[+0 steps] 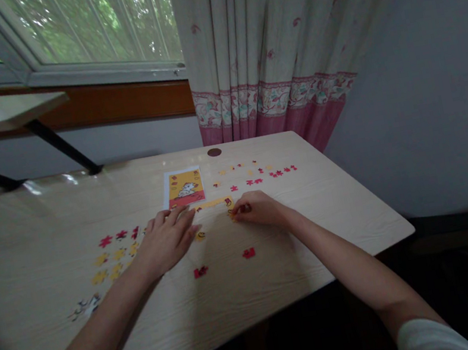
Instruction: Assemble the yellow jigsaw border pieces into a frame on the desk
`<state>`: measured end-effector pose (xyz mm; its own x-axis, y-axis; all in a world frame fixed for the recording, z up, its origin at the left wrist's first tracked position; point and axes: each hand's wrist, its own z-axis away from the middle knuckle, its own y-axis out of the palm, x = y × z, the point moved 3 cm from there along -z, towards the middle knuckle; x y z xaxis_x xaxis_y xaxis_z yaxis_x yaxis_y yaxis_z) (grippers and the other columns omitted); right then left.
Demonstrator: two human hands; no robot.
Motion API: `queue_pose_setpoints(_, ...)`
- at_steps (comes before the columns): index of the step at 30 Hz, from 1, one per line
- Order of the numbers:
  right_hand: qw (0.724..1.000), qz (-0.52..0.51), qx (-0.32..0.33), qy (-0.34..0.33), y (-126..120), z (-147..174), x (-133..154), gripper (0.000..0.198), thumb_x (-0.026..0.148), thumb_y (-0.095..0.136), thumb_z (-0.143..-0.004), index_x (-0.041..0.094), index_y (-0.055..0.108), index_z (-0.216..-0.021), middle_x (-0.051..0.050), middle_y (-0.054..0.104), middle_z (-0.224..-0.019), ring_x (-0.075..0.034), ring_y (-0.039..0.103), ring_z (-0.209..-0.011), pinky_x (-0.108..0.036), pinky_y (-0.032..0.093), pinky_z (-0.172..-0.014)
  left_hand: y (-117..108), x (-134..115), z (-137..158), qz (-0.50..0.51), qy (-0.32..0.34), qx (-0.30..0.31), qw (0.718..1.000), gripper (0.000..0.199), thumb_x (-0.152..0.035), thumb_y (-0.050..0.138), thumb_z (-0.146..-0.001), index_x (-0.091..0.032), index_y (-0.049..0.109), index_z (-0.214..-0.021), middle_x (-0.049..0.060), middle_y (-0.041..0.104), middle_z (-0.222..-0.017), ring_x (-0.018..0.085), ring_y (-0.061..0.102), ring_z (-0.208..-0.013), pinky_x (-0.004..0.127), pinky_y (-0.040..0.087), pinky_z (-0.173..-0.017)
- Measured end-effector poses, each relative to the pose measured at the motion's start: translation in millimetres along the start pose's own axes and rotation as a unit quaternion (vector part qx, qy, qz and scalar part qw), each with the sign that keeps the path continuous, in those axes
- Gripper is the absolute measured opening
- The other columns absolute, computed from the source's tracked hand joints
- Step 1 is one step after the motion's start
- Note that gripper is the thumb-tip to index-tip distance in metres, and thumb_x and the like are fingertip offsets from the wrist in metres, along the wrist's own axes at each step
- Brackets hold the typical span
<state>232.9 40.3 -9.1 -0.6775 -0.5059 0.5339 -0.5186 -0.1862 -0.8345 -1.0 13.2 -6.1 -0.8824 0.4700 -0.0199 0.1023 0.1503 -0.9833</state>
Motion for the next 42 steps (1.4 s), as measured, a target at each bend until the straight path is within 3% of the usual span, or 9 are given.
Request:
queue_pose_setpoints(7, 0.998, 0.050, 0.000, -0.046, -1, 2, 6, 0.011, 0.028, 0.066, -0.079, 0.019, 0.070, -0.082, -0.003, 0.066, -0.078, -0.013, 0.054, -0.074, -0.026, 0.039, -0.074, 1, 1, 0, 0.007, 0.004, -0.006, 1.000, 0.040, -0.042, 0.035, -0.094, -0.020, 0.055, -0.120, 0.012, 0.053, -0.126, 0.034, 0.045, -0.109, 0.047, 0.039, -0.085)
queue_pose_setpoints(13, 0.990, 0.113, 0.023, -0.080, 2, 3, 11, 0.020, 0.030, 0.055, -0.087, 0.017, 0.067, -0.079, -0.006, 0.064, -0.077, -0.015, 0.053, -0.076, -0.028, 0.038, -0.075, 0, 0, 0, 0.008, 0.007, 0.004, 1.000, 0.040, -0.042, 0.034, -0.094, -0.018, 0.054, -0.120, 0.013, 0.053, -0.125, 0.034, 0.045, -0.107, 0.047, 0.039, -0.084)
queue_pose_setpoints(25, 0.995, 0.081, -0.009, -0.058, -7, 1, 3, 0.013, 0.025, 0.057, -0.084, 0.019, 0.069, -0.082, -0.005, 0.067, -0.081, -0.015, 0.055, -0.077, -0.028, 0.039, -0.076, 2, 1, 0, 0.004, 0.013, 0.000, 1.000, 0.042, -0.042, 0.031, -0.094, -0.017, 0.053, -0.120, 0.014, 0.054, -0.125, 0.034, 0.045, -0.106, 0.048, 0.039, -0.084)
queue_pose_setpoints(33, 0.996, 0.061, 0.036, -0.050, -4, 2, 6, 0.009, 0.024, 0.065, -0.079, 0.017, 0.069, -0.081, -0.004, 0.064, -0.077, -0.013, 0.053, -0.073, -0.026, 0.039, -0.071, 2, 1, 0, -0.012, 0.011, 0.009, 1.000, 0.042, -0.042, 0.032, -0.095, -0.017, 0.052, -0.123, 0.014, 0.053, -0.126, 0.034, 0.045, -0.108, 0.047, 0.040, -0.084)
queue_pose_setpoints(42, 0.991, 0.004, 0.134, 0.028, -18, 6, -10, 0.011, 0.020, 0.066, -0.076, 0.016, 0.069, -0.086, -0.003, 0.065, -0.078, -0.011, 0.055, -0.067, -0.022, 0.040, -0.063, 2, 1, 0, -0.017, 0.011, 0.012, 1.000, 0.043, -0.042, 0.032, -0.095, -0.016, 0.051, -0.123, 0.013, 0.054, -0.125, 0.034, 0.045, -0.108, 0.047, 0.040, -0.084)
